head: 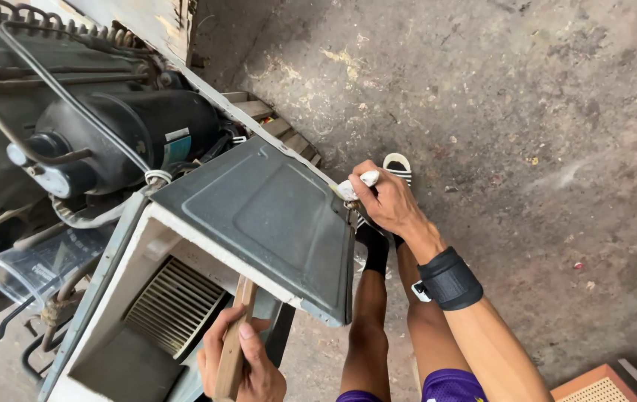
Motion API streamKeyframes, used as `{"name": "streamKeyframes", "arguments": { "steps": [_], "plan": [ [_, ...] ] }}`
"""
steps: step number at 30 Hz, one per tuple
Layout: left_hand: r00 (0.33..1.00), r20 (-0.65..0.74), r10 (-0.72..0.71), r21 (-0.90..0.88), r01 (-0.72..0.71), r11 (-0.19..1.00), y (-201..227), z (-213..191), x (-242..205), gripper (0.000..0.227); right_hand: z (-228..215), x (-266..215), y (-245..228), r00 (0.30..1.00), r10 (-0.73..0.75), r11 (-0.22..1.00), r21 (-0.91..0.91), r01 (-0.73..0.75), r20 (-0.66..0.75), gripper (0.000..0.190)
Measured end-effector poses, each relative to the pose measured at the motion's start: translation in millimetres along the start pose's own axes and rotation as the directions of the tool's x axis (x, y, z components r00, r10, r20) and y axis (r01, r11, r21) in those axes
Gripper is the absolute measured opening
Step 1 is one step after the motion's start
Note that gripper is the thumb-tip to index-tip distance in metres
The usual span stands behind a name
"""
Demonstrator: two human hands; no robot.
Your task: Cleaning and scraping dirt and debris from the internal components of a disassembled window air conditioner unit using a brush and a hand tool.
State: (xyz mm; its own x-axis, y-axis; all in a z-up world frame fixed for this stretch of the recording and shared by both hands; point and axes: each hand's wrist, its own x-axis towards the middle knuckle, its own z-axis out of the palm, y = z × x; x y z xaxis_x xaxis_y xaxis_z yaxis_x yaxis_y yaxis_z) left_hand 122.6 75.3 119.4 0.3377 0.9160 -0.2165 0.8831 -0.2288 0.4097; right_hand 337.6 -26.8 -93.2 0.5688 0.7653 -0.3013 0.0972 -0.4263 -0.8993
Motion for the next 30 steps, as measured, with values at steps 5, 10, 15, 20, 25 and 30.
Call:
{"name": "streamKeyframes", "arguments": {
  "steps": [5, 10, 15, 20, 25, 30],
  "plan": [
    [0.999, 0.005, -0.052, -0.024, 0.052, 0.998, -1, -2, 0, 0.024, -3, 28, -11, 0.992, 0.033, 0.999, -0.016, -0.032, 0.118, 0.027],
    [0.996, -0.04, -0.082, -0.038, 0.081, 0.996, 1, -2, 5, 0.024, 11, 56, -16, 0.981, 0.011, 0.999, -0.032, -0.005, 0.195, 0.028],
    [0.995, -0.046, -0.088, -0.014, 0.088, 0.996, -1, -4, 10, 0.026, 18, 64, -30, 0.991, 0.018, 0.999, -0.052, -0.011, 0.129, 0.032],
    [0.995, -0.054, -0.088, -0.007, 0.087, 0.996, -2, -7, 11, 0.026, 21, 63, -26, 0.977, 0.102, 0.994, -0.064, -0.092, 0.19, 0.033],
    [0.995, -0.035, -0.094, -0.023, 0.093, 0.995, -1, -10, 14, 0.025, 10, 49, -8, 0.969, 0.082, 0.986, -0.159, -0.045, 0.235, 0.031],
    [0.993, -0.046, -0.111, -0.018, 0.11, 0.994, 0, -9, 17, 0.022, 6, 47, 10, 0.98, 0.091, 0.994, -0.082, -0.077, 0.177, 0.032]
  ]
}}
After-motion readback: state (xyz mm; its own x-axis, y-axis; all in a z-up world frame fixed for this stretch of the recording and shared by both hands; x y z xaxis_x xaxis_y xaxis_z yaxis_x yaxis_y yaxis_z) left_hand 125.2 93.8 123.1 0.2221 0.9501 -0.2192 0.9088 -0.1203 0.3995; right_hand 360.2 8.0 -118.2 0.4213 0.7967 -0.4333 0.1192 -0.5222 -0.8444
